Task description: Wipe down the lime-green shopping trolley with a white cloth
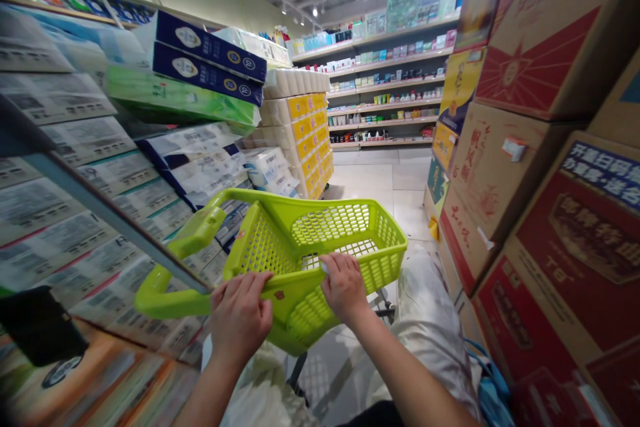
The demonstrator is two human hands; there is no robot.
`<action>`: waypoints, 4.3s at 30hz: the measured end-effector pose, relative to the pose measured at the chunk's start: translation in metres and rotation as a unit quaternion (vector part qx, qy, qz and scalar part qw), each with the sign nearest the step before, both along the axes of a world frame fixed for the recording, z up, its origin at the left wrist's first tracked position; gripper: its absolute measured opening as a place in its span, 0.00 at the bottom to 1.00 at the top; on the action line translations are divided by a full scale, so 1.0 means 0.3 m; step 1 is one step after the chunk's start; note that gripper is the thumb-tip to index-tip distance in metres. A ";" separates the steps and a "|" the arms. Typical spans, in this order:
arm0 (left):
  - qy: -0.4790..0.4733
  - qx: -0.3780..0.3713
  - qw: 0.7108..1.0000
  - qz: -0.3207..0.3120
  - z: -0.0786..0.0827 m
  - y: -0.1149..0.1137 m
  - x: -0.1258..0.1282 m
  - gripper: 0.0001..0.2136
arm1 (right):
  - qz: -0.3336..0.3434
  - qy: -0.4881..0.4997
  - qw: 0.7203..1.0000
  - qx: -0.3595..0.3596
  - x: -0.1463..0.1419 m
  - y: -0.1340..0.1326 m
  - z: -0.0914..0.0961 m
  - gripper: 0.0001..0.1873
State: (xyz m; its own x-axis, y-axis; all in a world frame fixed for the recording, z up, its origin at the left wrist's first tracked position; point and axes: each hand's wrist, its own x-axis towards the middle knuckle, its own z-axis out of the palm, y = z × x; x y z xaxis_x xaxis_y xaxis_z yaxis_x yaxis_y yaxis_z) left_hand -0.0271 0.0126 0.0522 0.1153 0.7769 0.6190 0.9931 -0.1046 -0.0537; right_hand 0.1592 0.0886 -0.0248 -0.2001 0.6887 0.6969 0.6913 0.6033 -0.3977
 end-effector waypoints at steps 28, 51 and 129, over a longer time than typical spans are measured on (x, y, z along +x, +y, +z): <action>0.011 -0.034 0.999 0.002 0.019 -0.029 0.070 0.21 | 0.031 0.022 0.999 0.021 -0.038 -0.015 -0.009 0.25; -0.218 0.189 0.957 0.022 0.062 -0.123 0.000 0.28 | 0.042 0.208 0.975 0.064 -0.051 -0.083 -0.048 0.25; 0.069 -0.102 0.992 -0.037 0.044 -0.030 0.101 0.24 | 0.151 0.079 0.983 0.062 -0.134 -0.104 -0.164 0.15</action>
